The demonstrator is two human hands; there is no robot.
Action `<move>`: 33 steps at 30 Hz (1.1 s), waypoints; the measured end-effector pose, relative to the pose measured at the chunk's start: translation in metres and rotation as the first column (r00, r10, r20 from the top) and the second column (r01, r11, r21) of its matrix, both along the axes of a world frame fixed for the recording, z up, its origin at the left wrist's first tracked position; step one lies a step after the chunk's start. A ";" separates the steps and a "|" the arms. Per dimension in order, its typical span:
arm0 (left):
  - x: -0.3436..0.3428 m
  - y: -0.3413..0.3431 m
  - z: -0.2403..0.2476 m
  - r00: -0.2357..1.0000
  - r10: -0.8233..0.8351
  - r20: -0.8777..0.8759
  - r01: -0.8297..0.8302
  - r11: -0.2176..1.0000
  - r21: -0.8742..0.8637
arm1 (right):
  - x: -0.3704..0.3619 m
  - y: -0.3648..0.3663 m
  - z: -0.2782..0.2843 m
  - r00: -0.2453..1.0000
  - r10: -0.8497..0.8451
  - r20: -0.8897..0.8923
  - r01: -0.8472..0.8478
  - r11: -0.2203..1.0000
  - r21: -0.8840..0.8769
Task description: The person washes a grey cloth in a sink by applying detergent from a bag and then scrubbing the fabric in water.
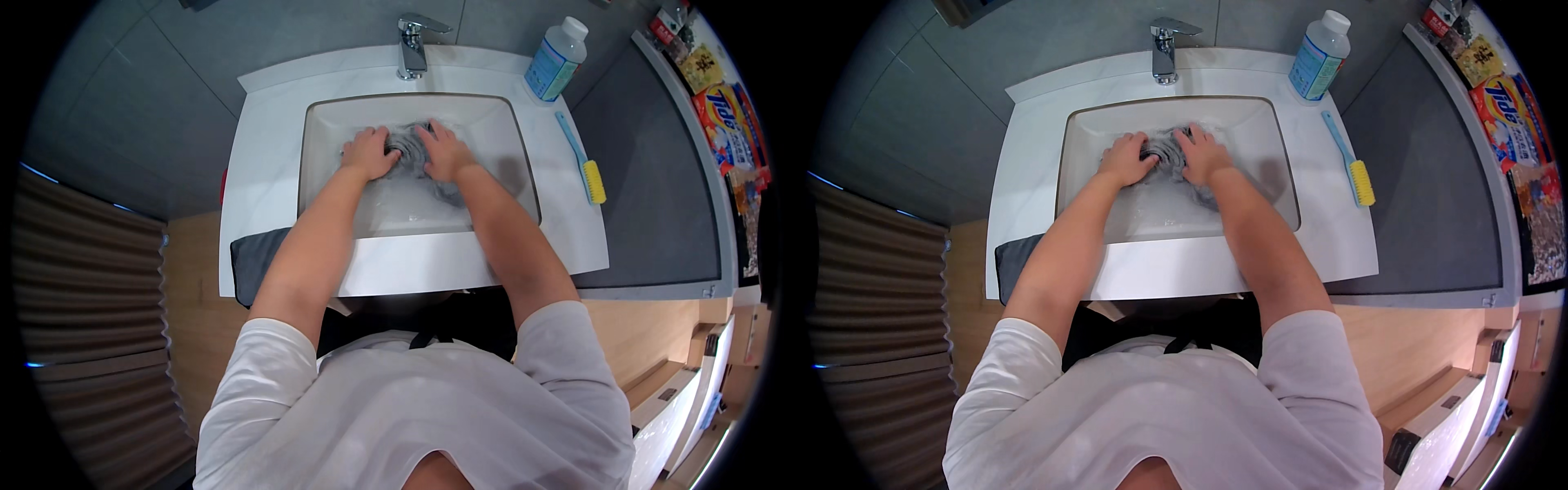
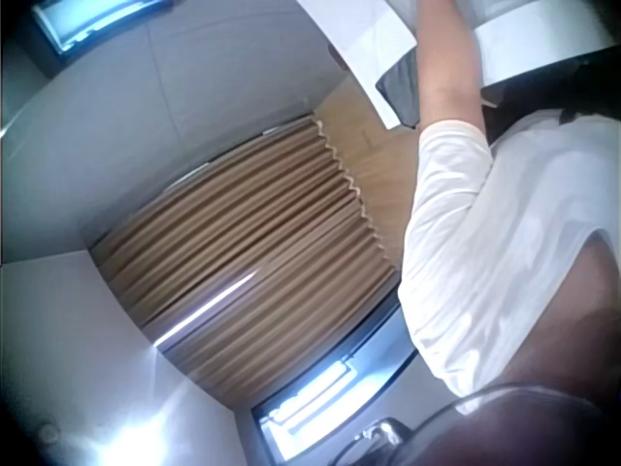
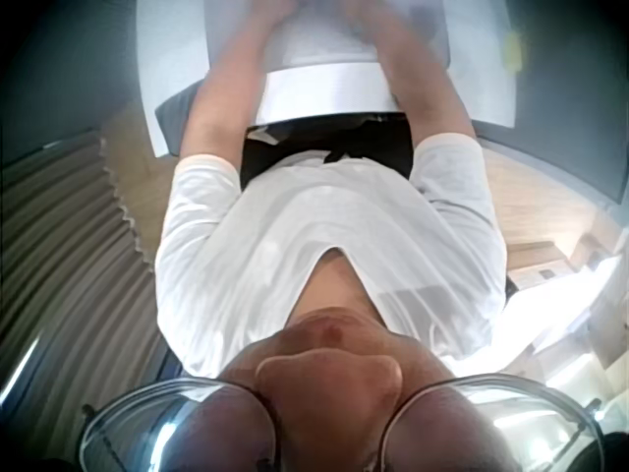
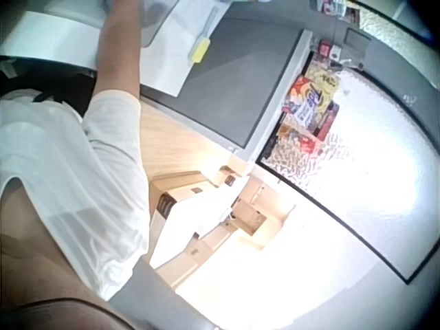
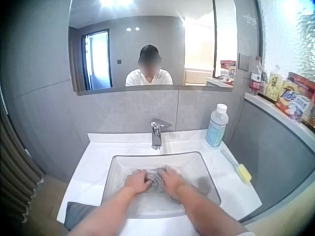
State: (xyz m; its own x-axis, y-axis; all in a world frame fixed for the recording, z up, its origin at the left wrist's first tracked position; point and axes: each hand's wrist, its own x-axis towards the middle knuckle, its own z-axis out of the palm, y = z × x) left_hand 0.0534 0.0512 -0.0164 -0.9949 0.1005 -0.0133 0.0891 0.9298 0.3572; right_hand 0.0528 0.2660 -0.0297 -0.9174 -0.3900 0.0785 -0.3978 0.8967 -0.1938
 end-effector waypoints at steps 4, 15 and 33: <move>0.008 0.001 -0.008 0.971 -0.224 0.087 0.232 0.969 -0.086 | 0.000 0.002 0.002 0.970 -0.050 0.238 0.016 0.990 0.143; 0.001 0.012 -0.015 0.909 -0.281 0.307 0.313 0.948 -0.061 | -0.016 0.011 -0.017 0.871 0.135 0.473 -0.114 0.991 -0.071; -0.014 -0.021 -0.004 0.746 -0.412 0.524 0.264 0.904 0.335 | -0.010 0.016 0.006 0.926 -0.061 0.373 0.168 0.951 -0.260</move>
State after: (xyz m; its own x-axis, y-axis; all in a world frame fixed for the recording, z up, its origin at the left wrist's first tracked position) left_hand 0.0392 0.0302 -0.0201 -0.7071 0.5020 -0.4981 0.0929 0.7642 0.6382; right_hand 0.0424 0.2818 -0.0236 -0.9413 -0.2908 -0.1713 -0.1520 0.8185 -0.5540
